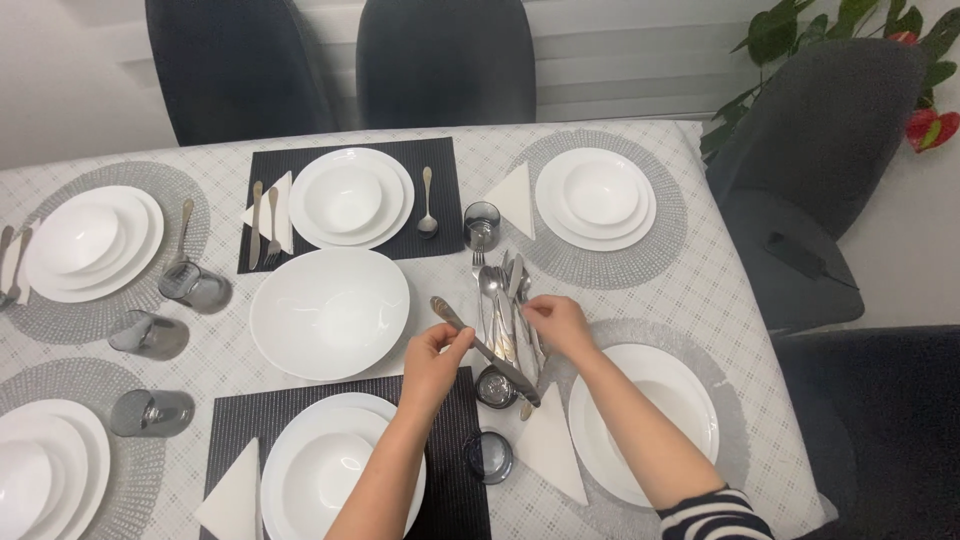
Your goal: The person sets a dining table by folding white napkins into triangles and placing them on plates. They then arrange silverware, including forks, knives, and spoons, alongside the plates and glasses at each place setting.
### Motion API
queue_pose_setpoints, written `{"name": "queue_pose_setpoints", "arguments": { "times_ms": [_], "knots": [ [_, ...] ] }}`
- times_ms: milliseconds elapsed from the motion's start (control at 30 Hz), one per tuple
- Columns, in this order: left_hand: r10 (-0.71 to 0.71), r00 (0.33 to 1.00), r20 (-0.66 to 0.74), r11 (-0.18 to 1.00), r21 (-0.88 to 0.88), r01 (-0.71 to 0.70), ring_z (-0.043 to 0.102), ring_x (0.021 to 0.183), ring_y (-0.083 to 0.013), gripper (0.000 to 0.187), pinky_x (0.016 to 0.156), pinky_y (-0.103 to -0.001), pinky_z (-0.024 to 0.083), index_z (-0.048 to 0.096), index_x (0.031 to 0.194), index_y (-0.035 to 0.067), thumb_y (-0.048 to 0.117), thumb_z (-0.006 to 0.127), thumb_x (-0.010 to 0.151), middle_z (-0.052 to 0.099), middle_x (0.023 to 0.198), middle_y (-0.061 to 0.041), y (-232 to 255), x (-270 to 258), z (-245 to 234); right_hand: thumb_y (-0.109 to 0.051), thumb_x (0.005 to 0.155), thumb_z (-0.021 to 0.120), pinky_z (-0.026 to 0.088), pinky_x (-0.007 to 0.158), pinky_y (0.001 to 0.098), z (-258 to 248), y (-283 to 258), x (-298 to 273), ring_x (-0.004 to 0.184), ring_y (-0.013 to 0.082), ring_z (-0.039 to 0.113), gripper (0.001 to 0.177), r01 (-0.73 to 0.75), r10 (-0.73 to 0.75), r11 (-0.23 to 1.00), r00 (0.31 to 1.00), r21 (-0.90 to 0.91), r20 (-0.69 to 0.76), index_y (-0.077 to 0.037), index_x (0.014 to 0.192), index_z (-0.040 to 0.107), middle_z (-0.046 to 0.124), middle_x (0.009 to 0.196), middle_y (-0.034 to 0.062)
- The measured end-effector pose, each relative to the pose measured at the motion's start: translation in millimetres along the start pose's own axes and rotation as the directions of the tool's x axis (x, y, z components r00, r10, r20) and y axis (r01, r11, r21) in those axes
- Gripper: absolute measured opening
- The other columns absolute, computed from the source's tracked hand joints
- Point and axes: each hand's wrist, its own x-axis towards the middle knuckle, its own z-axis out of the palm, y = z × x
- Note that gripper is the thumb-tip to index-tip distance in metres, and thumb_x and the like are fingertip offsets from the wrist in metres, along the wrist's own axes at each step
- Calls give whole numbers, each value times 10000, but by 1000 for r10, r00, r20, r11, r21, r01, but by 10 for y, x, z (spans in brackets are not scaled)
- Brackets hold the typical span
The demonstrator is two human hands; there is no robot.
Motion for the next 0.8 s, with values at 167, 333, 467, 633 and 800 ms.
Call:
{"name": "queue_pose_setpoints", "arguments": {
  "times_ms": [167,333,467,633,800],
  "knots": [
    [-3,998,63,997,81,-2,680,898,-207,217,859,-359,502,810,897,118,332,775,889,808,847,-52,-111,179,147,-210,850,823,547,838,296,-79,-218,-157,880,133,684,224,46,-155,935,945,352,287,-104,1047,824,814,897,65],
    [12,996,89,992,128,-23,717,928,-219,238,854,-371,517,811,895,137,373,789,872,808,854,-48,-210,324,319,-172,809,857,545,761,248,-37,-77,-102,793,76,658,227,67,-206,927,913,368,353,-101,1022,826,796,828,20],
    [29,996,89,995,96,-37,731,1006,-244,221,916,-377,519,813,939,138,350,769,895,814,866,-49,-202,367,427,-176,784,886,511,685,198,53,136,35,735,52,656,223,38,-177,917,930,397,320,-107,988,826,782,780,-7],
    [30,998,50,999,15,-31,691,1182,-347,280,1044,-458,486,785,1085,101,332,683,964,820,1013,-115,392,-7,278,-170,800,880,492,649,213,-175,-26,134,727,99,660,238,-75,-69,879,957,471,281,-74,1011,824,785,807,38],
    [-4,996,-93,999,45,8,658,934,-49,278,693,-243,418,795,1020,169,347,603,927,795,1044,72,201,22,76,-131,970,677,430,700,258,-615,-373,671,752,123,530,204,-247,207,909,967,336,149,-62,1138,769,725,942,36]
  ]
}}
